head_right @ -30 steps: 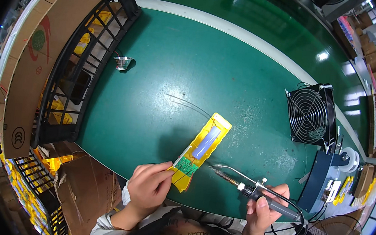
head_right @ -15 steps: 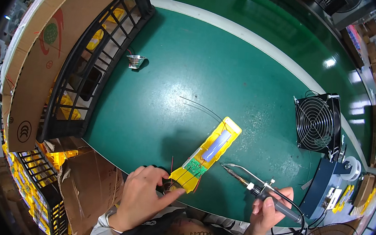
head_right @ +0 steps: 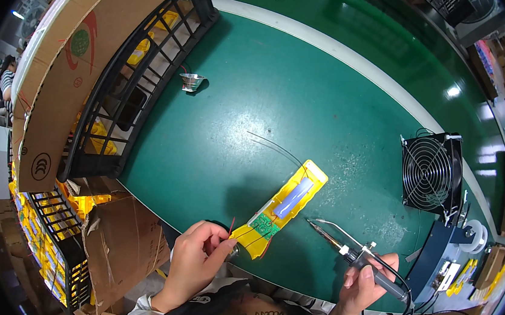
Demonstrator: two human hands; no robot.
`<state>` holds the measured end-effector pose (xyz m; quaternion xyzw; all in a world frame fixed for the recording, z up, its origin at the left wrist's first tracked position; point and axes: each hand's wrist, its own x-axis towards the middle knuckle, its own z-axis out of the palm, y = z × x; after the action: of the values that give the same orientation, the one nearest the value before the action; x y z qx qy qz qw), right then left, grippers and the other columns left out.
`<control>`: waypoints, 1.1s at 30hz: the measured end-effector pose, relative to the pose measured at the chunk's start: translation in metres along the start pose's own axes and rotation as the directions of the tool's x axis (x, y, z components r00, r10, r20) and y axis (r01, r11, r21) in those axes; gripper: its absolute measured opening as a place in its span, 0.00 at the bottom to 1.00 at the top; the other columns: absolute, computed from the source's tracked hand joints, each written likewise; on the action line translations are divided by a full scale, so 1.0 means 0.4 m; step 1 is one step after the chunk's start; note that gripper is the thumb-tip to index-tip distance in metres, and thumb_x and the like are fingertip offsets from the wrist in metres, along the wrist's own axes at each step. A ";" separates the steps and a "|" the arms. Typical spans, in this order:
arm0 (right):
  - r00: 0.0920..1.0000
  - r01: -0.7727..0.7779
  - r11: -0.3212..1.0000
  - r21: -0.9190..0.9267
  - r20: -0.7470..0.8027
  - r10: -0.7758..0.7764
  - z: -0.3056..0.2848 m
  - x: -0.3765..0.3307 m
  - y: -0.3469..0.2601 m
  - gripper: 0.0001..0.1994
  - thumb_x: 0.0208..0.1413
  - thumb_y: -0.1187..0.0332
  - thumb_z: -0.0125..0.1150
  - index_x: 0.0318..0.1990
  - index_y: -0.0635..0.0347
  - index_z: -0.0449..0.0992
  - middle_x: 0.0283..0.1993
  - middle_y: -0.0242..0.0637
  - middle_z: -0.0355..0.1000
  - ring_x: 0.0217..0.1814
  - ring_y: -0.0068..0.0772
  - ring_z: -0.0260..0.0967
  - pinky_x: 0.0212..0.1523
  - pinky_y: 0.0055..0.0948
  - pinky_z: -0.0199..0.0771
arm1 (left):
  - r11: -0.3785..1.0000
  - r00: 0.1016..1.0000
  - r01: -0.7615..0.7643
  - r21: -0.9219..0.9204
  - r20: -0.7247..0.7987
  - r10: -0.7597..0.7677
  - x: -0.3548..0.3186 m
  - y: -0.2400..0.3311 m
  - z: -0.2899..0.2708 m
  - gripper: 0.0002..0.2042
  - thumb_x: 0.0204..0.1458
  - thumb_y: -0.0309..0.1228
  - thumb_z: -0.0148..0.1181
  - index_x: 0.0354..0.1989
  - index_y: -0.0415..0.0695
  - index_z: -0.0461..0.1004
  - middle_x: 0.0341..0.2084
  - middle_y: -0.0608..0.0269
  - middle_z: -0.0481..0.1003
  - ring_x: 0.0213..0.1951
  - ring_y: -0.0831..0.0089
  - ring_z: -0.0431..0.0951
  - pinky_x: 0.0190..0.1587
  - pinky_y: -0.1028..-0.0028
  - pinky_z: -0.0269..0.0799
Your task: The person solders wires onto circuit boards in flashlight housings using a soldering iron, places finished units onto a conveyor belt, gathers additional housings from a crate and reflectors from a box, and solders wires to the next assemblies.
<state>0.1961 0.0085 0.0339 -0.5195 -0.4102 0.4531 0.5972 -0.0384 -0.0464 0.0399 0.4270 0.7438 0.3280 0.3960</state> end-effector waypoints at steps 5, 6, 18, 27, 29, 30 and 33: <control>1.000 0.001 1.000 0.004 -0.007 -0.001 0.002 0.002 -0.016 0.16 0.47 0.67 0.58 0.30 0.59 0.54 0.21 0.34 0.60 0.10 0.15 0.52 0.09 0.12 0.54 | 0.982 0.983 -0.140 -0.123 -0.135 0.123 -0.008 -0.034 0.026 0.05 0.42 0.20 0.60 0.26 0.39 0.69 0.19 0.65 0.69 0.23 0.76 0.69 0.25 0.80 0.65; 1.000 0.003 1.000 0.007 -0.003 -0.003 0.006 0.003 -0.019 0.15 0.47 0.67 0.58 0.30 0.60 0.54 0.20 0.34 0.60 0.09 0.15 0.52 0.09 0.12 0.54 | 0.974 0.978 -0.155 -0.164 -0.163 0.128 -0.008 -0.034 0.030 0.06 0.41 0.19 0.61 0.26 0.39 0.69 0.20 0.64 0.72 0.24 0.75 0.69 0.26 0.80 0.66; 0.990 -0.035 0.997 -0.075 0.132 0.045 0.041 -0.007 -0.057 0.15 0.45 0.67 0.60 0.30 0.64 0.59 0.16 0.37 0.61 0.09 0.17 0.55 0.09 0.11 0.54 | 0.861 0.789 -0.502 0.081 -0.365 0.494 0.004 -0.066 0.093 0.10 0.31 0.24 0.68 0.25 0.49 0.76 0.20 0.72 0.71 0.25 0.71 0.69 0.35 0.69 0.68; 0.966 -0.132 0.981 -0.142 0.203 0.160 0.075 -0.013 -0.061 0.14 0.43 0.70 0.61 0.30 0.64 0.60 0.17 0.37 0.63 0.10 0.17 0.56 0.09 0.12 0.54 | 0.855 0.746 -0.503 0.126 -0.436 0.503 0.007 -0.078 0.115 0.10 0.26 0.24 0.70 0.20 0.51 0.77 0.17 0.71 0.59 0.23 0.72 0.62 0.32 0.70 0.67; 0.966 -0.133 0.981 -0.144 0.204 0.161 0.079 -0.012 -0.061 0.14 0.43 0.70 0.60 0.30 0.64 0.60 0.17 0.37 0.63 0.10 0.17 0.56 0.09 0.12 0.53 | 0.859 0.754 -0.493 0.141 -0.424 0.502 0.003 -0.081 0.116 0.11 0.27 0.27 0.70 0.22 0.53 0.76 0.20 0.72 0.60 0.25 0.71 0.64 0.32 0.69 0.66; 0.966 -0.132 0.981 -0.144 0.204 0.160 0.081 -0.013 -0.060 0.14 0.43 0.70 0.60 0.30 0.64 0.60 0.17 0.37 0.63 0.10 0.17 0.56 0.09 0.12 0.53 | 0.859 0.759 -0.486 0.158 -0.410 0.505 0.002 -0.083 0.116 0.11 0.28 0.29 0.71 0.23 0.54 0.76 0.22 0.72 0.61 0.27 0.71 0.65 0.33 0.69 0.65; 0.965 -0.142 0.975 -0.169 0.195 0.174 0.085 -0.016 -0.057 0.14 0.43 0.70 0.61 0.30 0.64 0.60 0.17 0.37 0.63 0.10 0.17 0.56 0.09 0.12 0.53 | 0.852 0.757 -0.507 0.131 -0.405 0.513 0.009 -0.083 0.113 0.11 0.25 0.24 0.69 0.21 0.51 0.77 0.18 0.71 0.58 0.24 0.71 0.62 0.29 0.71 0.65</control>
<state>0.1642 0.0096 0.0605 -0.5447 -0.4612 0.5184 0.4711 -0.0127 -0.0502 -0.0099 0.5336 0.6694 0.5034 0.1172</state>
